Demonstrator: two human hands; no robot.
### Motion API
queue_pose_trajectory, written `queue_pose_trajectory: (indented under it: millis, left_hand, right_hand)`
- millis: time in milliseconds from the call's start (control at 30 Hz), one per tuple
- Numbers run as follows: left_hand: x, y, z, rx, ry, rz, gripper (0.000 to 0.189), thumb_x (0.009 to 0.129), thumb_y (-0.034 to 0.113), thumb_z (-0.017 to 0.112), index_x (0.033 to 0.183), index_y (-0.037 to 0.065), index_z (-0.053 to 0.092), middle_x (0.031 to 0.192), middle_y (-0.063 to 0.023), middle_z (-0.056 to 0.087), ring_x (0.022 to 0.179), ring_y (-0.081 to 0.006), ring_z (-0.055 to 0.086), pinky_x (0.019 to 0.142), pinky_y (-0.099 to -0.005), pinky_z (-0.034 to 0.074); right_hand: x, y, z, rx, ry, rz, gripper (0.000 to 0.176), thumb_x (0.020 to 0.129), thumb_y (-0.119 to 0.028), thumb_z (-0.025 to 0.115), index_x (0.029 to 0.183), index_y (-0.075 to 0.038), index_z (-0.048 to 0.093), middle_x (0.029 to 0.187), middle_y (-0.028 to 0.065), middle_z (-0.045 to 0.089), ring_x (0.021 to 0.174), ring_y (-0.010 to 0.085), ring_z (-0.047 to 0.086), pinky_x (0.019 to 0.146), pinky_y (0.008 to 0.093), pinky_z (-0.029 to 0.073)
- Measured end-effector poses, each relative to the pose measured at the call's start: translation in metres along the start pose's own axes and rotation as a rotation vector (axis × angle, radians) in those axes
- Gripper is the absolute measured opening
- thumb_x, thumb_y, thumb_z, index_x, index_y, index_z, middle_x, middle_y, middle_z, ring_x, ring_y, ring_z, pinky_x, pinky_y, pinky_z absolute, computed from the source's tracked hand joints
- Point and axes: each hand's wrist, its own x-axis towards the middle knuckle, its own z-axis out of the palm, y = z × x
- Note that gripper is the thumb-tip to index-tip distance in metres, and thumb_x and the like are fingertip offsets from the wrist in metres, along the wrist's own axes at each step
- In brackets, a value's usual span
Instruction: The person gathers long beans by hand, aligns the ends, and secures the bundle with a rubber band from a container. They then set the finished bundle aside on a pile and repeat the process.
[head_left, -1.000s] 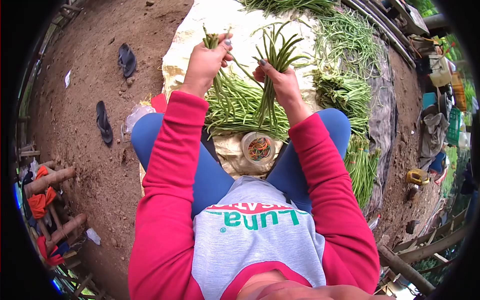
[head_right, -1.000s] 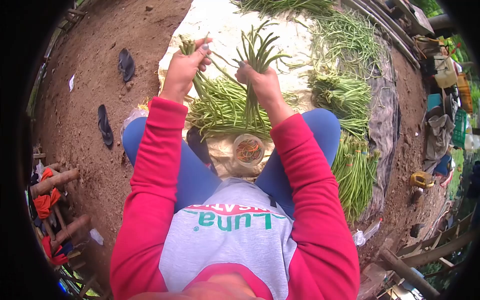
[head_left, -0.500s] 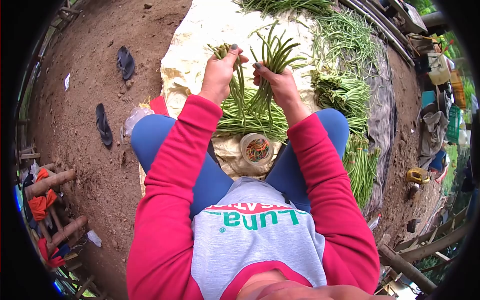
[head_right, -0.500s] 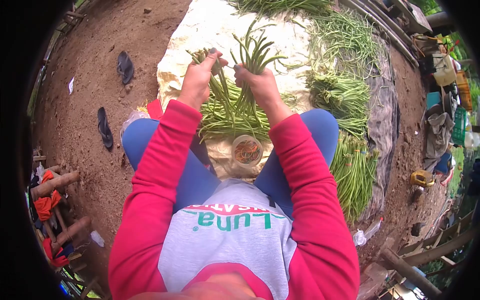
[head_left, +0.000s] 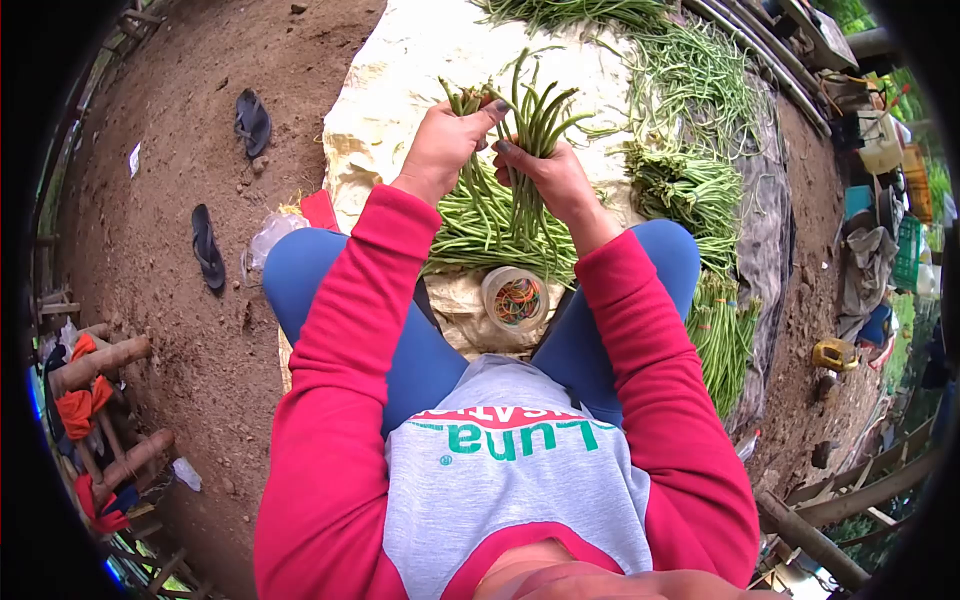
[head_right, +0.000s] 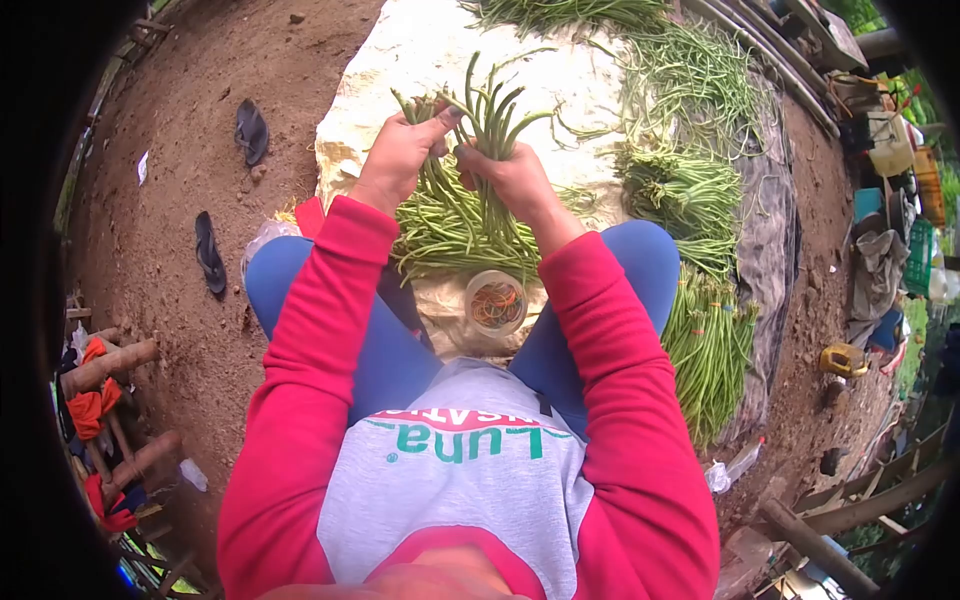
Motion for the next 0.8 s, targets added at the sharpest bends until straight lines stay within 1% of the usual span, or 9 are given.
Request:
queue_pose_trajectory:
  millis: [33,133,167,233,267,400,500,667,800]
  left_hand:
    - [0.000,0.000,0.000,-0.002,0.002,-0.001,0.025,0.085,0.025,0.073,0.097,0.004,0.070,0.081,0.0017,0.066,0.064,-0.0075,0.051,0.061,-0.0231,0.042]
    - [0.004,0.003,-0.005,-0.125,0.058,-0.023,0.034,0.092,0.030,0.063,0.111,0.002,0.064,0.104,-0.0108,0.068,0.099,-0.0175,0.062,0.081,-0.0317,0.050]
    - [0.005,0.005,-0.008,-0.287,0.022,-0.057,0.031,0.094,0.026,0.061,0.113,0.002,0.062,0.097,-0.0096,0.067,0.092,-0.0193,0.063,0.081,-0.0346,0.053]
    - [0.007,0.009,-0.011,-0.357,0.129,-0.084,0.023,0.092,0.024,0.064,0.098,0.002,0.065,0.078,-0.0045,0.064,0.067,-0.0168,0.061,0.065,-0.0335,0.054]
    - [0.009,0.011,-0.013,-0.322,0.091,-0.121,0.016,0.090,0.019,0.067,0.091,0.003,0.065,0.069,-0.0007,0.058,0.058,-0.0129,0.055,0.058,-0.0297,0.052]
    - [0.000,0.006,-0.002,-0.064,-0.022,-0.024,0.015,0.080,0.011,0.077,0.089,0.004,0.067,0.069,0.0016,0.059,0.057,-0.0076,0.051,0.054,-0.0241,0.045]
    - [-0.004,0.007,0.004,0.016,-0.042,0.080,0.020,0.077,0.012,0.079,0.091,0.005,0.067,0.072,0.0005,0.063,0.059,-0.0062,0.053,0.054,-0.0229,0.044]
    - [-0.001,0.004,0.002,0.118,0.001,-0.013,0.026,0.078,0.020,0.080,0.093,0.004,0.066,0.072,-0.0005,0.064,0.058,-0.0071,0.053,0.052,-0.0226,0.043]
    - [0.013,-0.002,-0.019,-0.111,0.049,0.001,0.028,0.085,0.025,0.073,0.103,0.006,0.062,0.088,-0.0017,0.066,0.067,-0.0096,0.055,0.058,-0.0256,0.047]
  right_hand:
    - [0.000,0.000,0.000,-0.001,-0.001,0.003,0.023,0.089,-0.019,0.068,0.100,0.001,0.065,0.083,0.0057,0.066,0.071,0.0132,0.063,0.065,0.0261,0.053]
    - [0.001,-0.002,0.000,0.016,0.044,0.015,0.025,0.091,-0.022,0.066,0.101,0.001,0.065,0.083,0.0053,0.066,0.073,0.0129,0.064,0.066,0.0265,0.052]
    - [0.002,-0.001,-0.001,0.017,0.045,0.015,0.025,0.091,-0.022,0.066,0.101,0.001,0.065,0.083,0.0053,0.066,0.073,0.0129,0.064,0.066,0.0265,0.052]
    - [0.003,0.002,-0.002,0.010,0.066,-0.018,0.024,0.090,-0.022,0.067,0.100,0.000,0.065,0.082,0.0057,0.066,0.072,0.0125,0.063,0.064,0.0261,0.051]
    - [0.002,0.001,-0.003,-0.023,0.014,-0.019,0.022,0.090,-0.022,0.067,0.097,-0.001,0.066,0.077,0.0033,0.064,0.066,0.0100,0.060,0.058,0.0250,0.049]
    - [-0.002,0.000,0.003,-0.140,0.057,0.040,0.020,0.088,-0.025,0.069,0.085,-0.005,0.066,0.064,-0.0042,0.054,0.054,0.0042,0.048,0.048,0.0223,0.038]
    - [-0.003,-0.001,0.002,-0.198,0.074,0.055,0.020,0.088,-0.024,0.069,0.084,-0.005,0.066,0.064,-0.0042,0.054,0.053,0.0043,0.046,0.048,0.0226,0.037]
    - [-0.004,-0.002,0.003,-0.245,0.051,0.027,0.020,0.089,-0.024,0.069,0.083,-0.005,0.066,0.064,-0.0044,0.054,0.053,0.0043,0.046,0.047,0.0233,0.037]
    - [-0.006,-0.007,0.005,-0.203,0.065,0.036,0.023,0.089,-0.025,0.068,0.080,-0.004,0.065,0.063,-0.0039,0.054,0.053,0.0048,0.047,0.048,0.0233,0.038]
